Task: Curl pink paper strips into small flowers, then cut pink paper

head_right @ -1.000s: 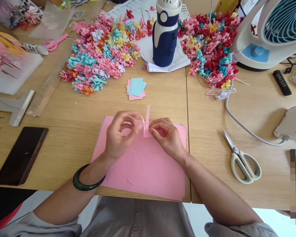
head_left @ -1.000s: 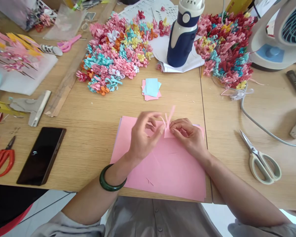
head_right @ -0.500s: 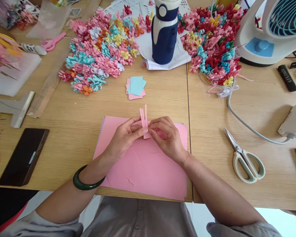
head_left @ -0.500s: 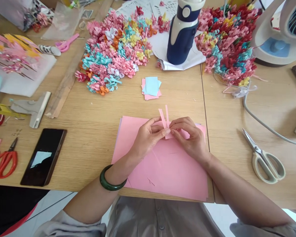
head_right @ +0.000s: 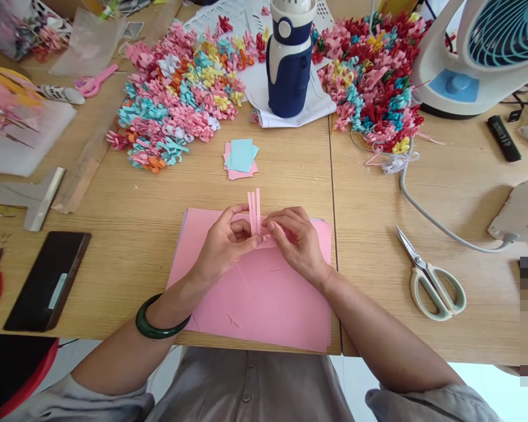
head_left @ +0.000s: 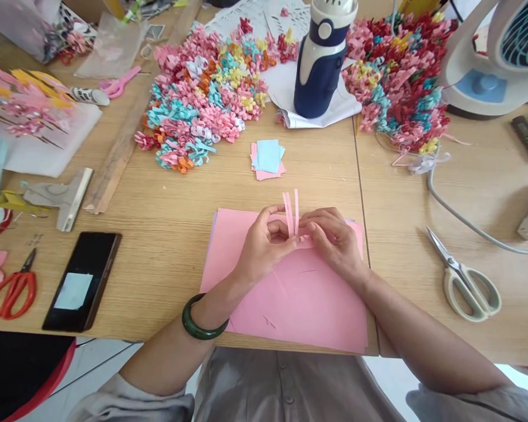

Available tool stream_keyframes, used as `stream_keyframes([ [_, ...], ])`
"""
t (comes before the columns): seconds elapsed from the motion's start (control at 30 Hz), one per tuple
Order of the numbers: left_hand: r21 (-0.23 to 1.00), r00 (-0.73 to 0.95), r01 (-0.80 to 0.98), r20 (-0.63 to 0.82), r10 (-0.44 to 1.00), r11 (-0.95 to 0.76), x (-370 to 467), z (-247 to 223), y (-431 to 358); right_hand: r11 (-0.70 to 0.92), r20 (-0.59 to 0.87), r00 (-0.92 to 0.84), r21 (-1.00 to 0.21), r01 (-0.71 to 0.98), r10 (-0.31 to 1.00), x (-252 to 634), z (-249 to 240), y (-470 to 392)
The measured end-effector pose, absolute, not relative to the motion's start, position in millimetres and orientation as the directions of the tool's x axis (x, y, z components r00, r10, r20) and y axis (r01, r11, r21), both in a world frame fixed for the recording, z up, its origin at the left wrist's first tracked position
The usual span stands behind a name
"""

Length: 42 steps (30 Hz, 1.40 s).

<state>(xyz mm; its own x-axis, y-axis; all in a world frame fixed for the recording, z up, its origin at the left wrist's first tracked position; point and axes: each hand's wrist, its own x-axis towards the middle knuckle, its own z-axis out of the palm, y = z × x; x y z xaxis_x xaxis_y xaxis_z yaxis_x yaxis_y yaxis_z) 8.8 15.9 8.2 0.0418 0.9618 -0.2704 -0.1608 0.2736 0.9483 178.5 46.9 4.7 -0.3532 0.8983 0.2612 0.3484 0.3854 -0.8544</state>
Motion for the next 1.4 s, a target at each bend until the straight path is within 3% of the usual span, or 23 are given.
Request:
stream_keyframes([
  [0.17,0.976,0.046,-0.042,-0.214,0.976,0.215,14,3,12,0.361,0.250,-0.343,-0.878,0.315,0.906,176,4,45],
  [0.33,0.968,0.117,-0.090,-0.221,0.968,0.232,14,-1,14,0.391,0.282,-0.326,-0.855,0.341,0.902,178,-2,48],
  [0.47,0.986,0.038,-0.101,-0.131,0.991,0.134,3,1,22,0.557,0.369,-0.453,-0.723,0.409,0.812,183,-5,54],
  [0.6,0.982,0.046,-0.093,-0.159,0.986,0.163,-9,1,29,0.689,0.405,-0.593,-0.609,0.393,0.696,186,-3,56],
  [0.87,0.972,-0.030,0.219,-0.079,0.996,0.084,-14,-3,30,0.716,0.436,-0.576,-0.523,0.463,0.691,186,-5,58],
  [1.1,0.968,0.046,0.247,-0.048,0.998,0.035,-7,-4,25,0.653,0.413,-0.514,-0.572,0.496,0.752,184,-7,56],
  [1.27,0.969,0.014,0.248,-0.004,1.000,0.000,-3,-3,23,0.554,0.363,-0.430,-0.661,0.506,0.827,183,-4,52],
  [1.4,0.971,0.005,0.239,0.026,1.000,-0.027,0,0,21,0.557,0.402,-0.388,-0.652,0.514,0.829,179,-4,48],
])
